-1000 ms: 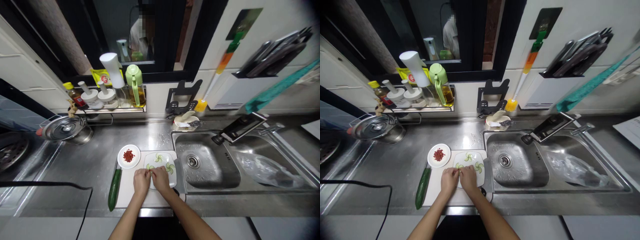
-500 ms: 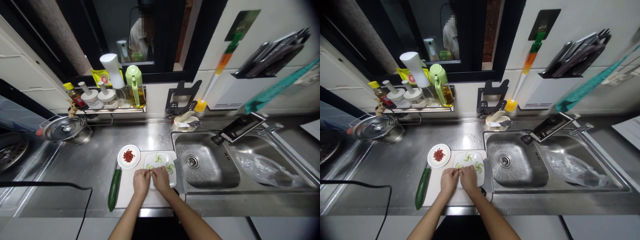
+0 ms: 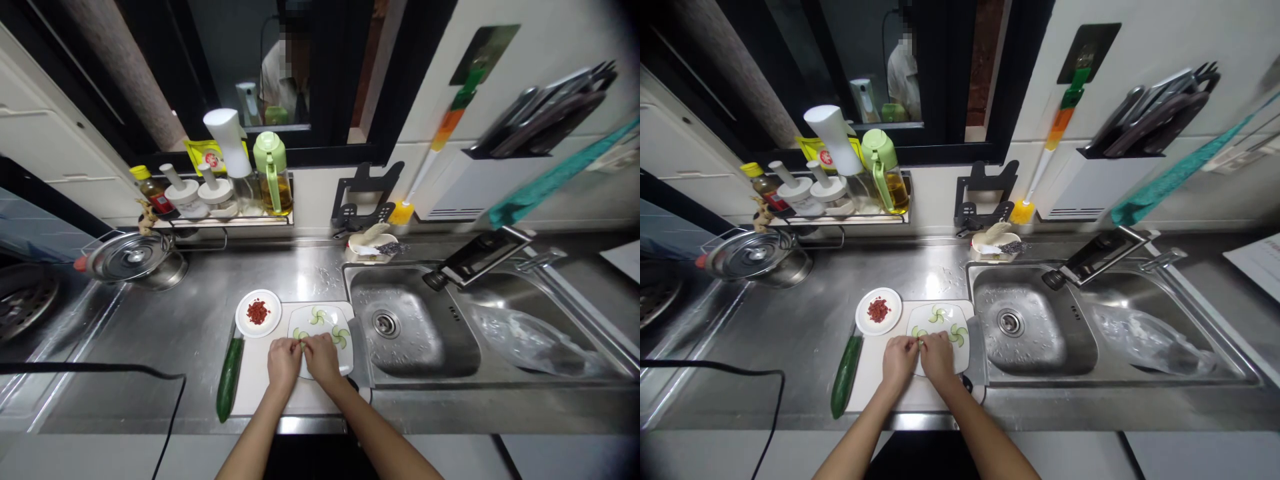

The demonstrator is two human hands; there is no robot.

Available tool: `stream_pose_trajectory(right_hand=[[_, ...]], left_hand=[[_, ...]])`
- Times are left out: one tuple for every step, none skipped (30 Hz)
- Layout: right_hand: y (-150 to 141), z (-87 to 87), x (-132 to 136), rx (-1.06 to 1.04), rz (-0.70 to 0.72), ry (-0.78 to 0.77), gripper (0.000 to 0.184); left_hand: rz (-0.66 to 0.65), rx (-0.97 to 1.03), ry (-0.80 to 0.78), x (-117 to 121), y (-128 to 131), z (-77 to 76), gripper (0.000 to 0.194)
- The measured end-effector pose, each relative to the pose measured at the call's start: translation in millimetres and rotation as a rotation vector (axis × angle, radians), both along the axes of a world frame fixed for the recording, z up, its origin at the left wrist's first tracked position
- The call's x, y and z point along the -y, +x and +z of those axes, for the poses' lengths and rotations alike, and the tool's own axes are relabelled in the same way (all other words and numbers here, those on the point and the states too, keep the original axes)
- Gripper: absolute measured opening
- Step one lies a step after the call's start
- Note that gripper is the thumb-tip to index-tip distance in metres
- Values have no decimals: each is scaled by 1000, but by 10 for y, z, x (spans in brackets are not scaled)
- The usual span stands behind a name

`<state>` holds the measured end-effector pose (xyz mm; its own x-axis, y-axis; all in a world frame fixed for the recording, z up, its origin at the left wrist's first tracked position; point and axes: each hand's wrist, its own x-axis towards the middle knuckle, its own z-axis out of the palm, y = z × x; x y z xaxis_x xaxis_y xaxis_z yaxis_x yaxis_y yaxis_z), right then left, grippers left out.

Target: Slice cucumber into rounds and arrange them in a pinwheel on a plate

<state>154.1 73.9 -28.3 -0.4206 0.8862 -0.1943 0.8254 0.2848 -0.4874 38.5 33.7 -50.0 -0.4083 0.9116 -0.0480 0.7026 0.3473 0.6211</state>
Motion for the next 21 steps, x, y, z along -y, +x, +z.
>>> stream_pose_trajectory(right_hand=[[-3,3,-2,-1,0,0,25],[-7,7,-4,-3,-2,0,25],[-11,11,-6,-5,-2,-1,25],[-16,15,-8,-8,-5,-1,25],[-21,18,-11,-12,-8,0,25],[-25,20,-15,-17,-10,1,25],[-29,20,-18,-23,-10,4,25],[-32,18,-21,-27,-9,8,24],[-35,14,-23,-31,-4,15,24],[-37,8,-26,-32,0,22,24],[-38,3,-27,-31,6,28,24],[-38,-3,-28,-27,7,30,24],[-39,-7,-29,-22,6,30,23],[-40,-9,-29,-17,6,27,23],[-41,-9,-28,-14,8,26,23],[-42,-6,-27,-11,12,24,23],[-43,-1,-26,-10,17,26,23],[-44,5,-25,-13,21,29,24],[-45,13,-24,-18,25,31,24],[-46,21,-23,-23,24,32,25],[-47,28,-23,-26,21,29,25]], left_hand=[[2,1,5,-1,2,-2,19],[6,4,11,-1,3,0,20],[10,7,16,-2,5,3,20],[13,11,20,-3,6,9,21],[18,13,22,-5,6,15,21],[22,15,21,-7,5,20,21],[26,16,17,-9,4,24,21],[28,17,11,-11,2,26,21],[31,18,4,-14,0,26,21],[33,19,-4,-17,-2,25,21],[35,20,-12,-20,-5,22,21],[36,21,-19,-24,-8,19,22],[37,22,-24,-27,-11,17,22],[39,22,-29,-31,-13,17,22],[39,24,-33,-34,-16,19,23],[36,26,-38,-36,-19,23,23],[31,28,-43,-39,-22,30,23],[27,28,-47,-40,-24,38,24],[23,27,-51,-41,-26,46,24],[22,23,-52,-42,-27,54,25],[23,19,-51,-42,-28,62,25]])
